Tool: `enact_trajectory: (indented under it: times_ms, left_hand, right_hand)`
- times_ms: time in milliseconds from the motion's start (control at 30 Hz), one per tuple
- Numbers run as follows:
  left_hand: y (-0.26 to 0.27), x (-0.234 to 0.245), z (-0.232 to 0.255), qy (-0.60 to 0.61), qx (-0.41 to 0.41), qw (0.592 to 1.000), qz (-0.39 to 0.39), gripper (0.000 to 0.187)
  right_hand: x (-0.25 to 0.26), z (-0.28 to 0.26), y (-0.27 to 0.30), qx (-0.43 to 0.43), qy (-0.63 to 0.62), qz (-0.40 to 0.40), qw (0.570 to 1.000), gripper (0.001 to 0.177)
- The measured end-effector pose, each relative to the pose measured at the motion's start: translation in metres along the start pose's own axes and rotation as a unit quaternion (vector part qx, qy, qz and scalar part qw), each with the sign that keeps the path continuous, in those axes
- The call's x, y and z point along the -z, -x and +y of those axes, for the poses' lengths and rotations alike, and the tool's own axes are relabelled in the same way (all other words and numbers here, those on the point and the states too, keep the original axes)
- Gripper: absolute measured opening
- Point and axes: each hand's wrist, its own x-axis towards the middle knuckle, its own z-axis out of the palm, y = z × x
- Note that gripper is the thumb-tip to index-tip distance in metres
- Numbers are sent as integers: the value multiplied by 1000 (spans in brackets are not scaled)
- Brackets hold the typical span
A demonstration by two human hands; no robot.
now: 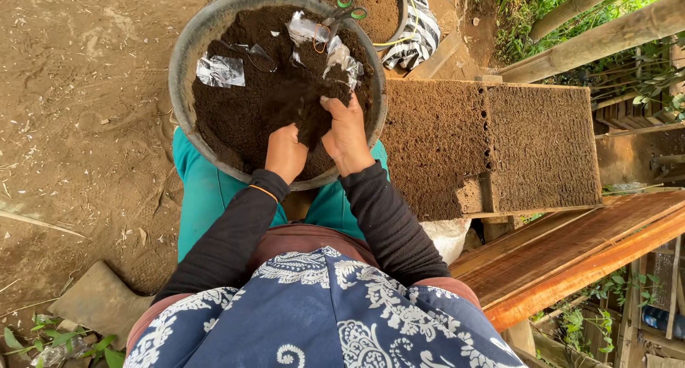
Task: The person scoops soil from a large basin and fills small plastic packets by hand. They then place the filled packets into a wooden tray filled with soil.
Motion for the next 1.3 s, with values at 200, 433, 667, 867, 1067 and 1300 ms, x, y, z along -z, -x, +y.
enact_trajectory:
  times_ms: [200, 433, 667, 867, 1067, 1300]
  left_hand:
    - [-3, 1, 0, 37, 5, 999, -10, 26]
    - [-1, -1, 14, 67, 6, 998, -15, 25]
    - [0, 20, 33, -107, -49, 992, -47, 24]
    - [-2, 34, 35, -119, -29, 992, -14, 26]
    - [-6, 30, 20, 437, 236, 868, 22, 43]
    - [0, 48, 60, 501, 178, 846, 48, 35]
  right_hand:
    - [34, 19, 2, -46, 35, -21, 998, 32]
    - [-31, -59, 74, -31, 168, -47, 984, 32]
    - [24, -37, 68, 272, 740, -206, 579, 11]
    - [-10, -65, 85, 195, 654, -245, 689, 15]
    - [-17, -66, 76, 107, 448, -289, 839, 27]
    - [17, -17, 15, -110, 756, -283, 580, 54]
